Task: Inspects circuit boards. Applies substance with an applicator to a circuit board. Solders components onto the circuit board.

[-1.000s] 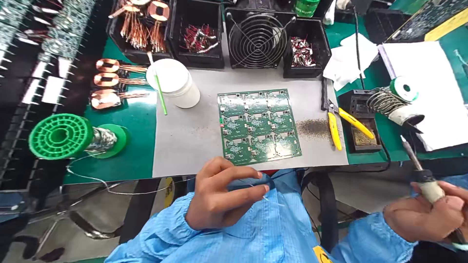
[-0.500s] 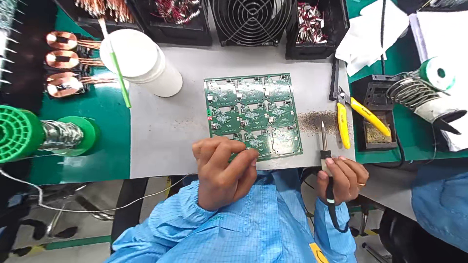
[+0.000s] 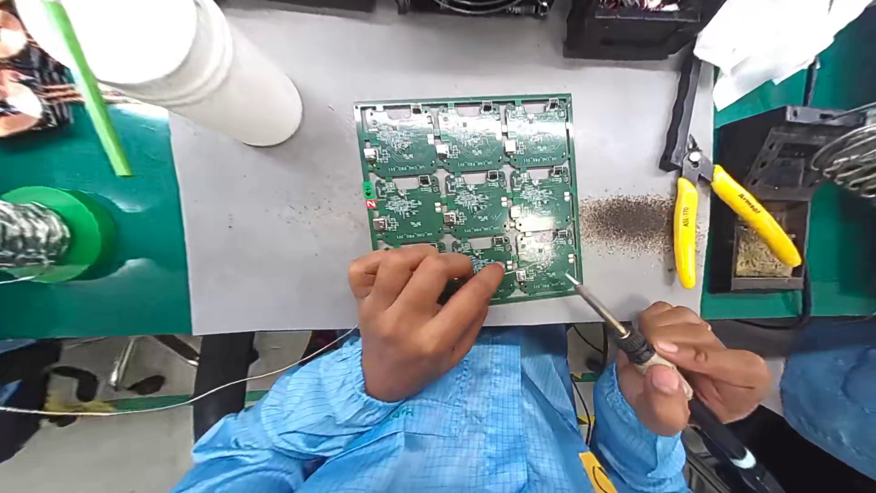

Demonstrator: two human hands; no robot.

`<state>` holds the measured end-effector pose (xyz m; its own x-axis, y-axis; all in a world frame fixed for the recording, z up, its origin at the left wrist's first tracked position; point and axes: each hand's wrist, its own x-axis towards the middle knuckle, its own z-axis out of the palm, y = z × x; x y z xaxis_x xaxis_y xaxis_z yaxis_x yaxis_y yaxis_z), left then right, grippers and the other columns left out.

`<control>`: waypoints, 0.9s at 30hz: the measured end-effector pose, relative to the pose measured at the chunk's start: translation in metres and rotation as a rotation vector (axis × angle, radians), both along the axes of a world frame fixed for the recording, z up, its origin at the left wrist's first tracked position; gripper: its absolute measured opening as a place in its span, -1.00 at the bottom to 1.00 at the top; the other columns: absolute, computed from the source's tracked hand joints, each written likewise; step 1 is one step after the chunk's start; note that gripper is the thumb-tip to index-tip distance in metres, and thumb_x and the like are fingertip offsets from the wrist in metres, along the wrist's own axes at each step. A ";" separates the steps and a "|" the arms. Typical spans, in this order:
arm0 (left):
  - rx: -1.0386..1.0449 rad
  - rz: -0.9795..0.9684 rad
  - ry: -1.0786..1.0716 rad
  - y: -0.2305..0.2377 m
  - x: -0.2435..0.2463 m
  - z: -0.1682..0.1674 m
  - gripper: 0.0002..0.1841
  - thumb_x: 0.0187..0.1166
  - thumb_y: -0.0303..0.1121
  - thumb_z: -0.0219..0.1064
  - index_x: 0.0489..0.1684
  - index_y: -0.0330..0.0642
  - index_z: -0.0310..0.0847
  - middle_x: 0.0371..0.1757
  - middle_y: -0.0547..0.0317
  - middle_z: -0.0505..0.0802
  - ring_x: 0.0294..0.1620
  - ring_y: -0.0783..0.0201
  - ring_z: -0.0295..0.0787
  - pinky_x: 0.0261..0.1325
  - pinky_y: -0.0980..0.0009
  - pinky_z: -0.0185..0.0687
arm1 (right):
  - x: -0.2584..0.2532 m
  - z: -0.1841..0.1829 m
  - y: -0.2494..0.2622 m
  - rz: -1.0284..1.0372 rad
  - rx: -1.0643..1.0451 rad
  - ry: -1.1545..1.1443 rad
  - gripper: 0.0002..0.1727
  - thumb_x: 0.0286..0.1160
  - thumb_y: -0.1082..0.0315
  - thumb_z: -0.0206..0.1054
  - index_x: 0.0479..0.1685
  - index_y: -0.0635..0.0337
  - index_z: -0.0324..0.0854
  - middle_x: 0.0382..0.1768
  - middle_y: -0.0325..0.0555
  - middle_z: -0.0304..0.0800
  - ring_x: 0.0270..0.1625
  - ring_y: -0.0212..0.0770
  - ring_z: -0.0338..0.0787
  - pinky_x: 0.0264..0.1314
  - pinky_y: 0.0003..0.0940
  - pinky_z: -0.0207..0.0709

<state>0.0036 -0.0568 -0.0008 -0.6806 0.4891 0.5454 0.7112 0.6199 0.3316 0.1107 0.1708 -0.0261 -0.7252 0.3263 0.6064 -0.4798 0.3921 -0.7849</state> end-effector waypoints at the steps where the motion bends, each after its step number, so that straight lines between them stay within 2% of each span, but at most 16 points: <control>1: 0.000 0.004 -0.003 0.000 0.000 0.000 -0.79 0.73 -0.27 0.22 -0.05 0.08 0.84 -0.29 0.16 0.74 -0.02 0.15 0.54 0.21 0.18 0.11 | 0.001 -0.004 0.000 -0.006 0.030 -0.001 -0.78 0.67 0.03 0.27 -0.02 -0.07 0.64 -0.30 -0.48 0.67 -0.25 -0.56 0.63 -0.17 -0.67 0.43; 7: -0.015 0.017 -0.029 0.001 0.001 0.001 -0.80 0.71 -0.28 0.25 -0.05 0.11 0.85 -0.30 0.16 0.75 -0.02 0.14 0.55 0.21 0.15 0.12 | 0.003 -0.015 0.004 -0.039 0.297 0.032 -0.75 0.69 0.08 0.20 -0.11 0.07 0.55 -0.37 -0.26 0.57 -0.31 -0.40 0.60 -0.20 -0.57 0.43; 11: -0.026 0.022 -0.049 0.002 0.001 0.002 -0.81 0.69 -0.30 0.28 -0.05 0.12 0.86 -0.32 0.15 0.73 -0.05 0.13 0.54 0.18 0.14 0.12 | 0.005 -0.014 0.007 -0.011 0.311 0.007 -0.75 0.69 0.09 0.20 -0.05 0.08 0.56 -0.33 -0.25 0.60 -0.28 -0.40 0.63 -0.16 -0.57 0.47; 27: -0.059 0.057 -0.071 0.003 0.002 0.002 -0.80 0.66 -0.32 0.30 -0.11 0.16 0.90 -0.31 0.14 0.77 -0.03 0.12 0.55 0.17 0.11 0.10 | 0.005 -0.011 0.005 -0.022 0.309 -0.023 -0.76 0.67 0.10 0.23 -0.08 0.09 0.56 -0.35 -0.24 0.61 -0.30 -0.39 0.62 -0.19 -0.56 0.46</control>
<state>0.0054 -0.0541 0.0014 -0.7441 0.4782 0.4664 0.6502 0.6787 0.3415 0.1158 0.1758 -0.0371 -0.7350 0.1443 0.6625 -0.4521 0.6240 -0.6374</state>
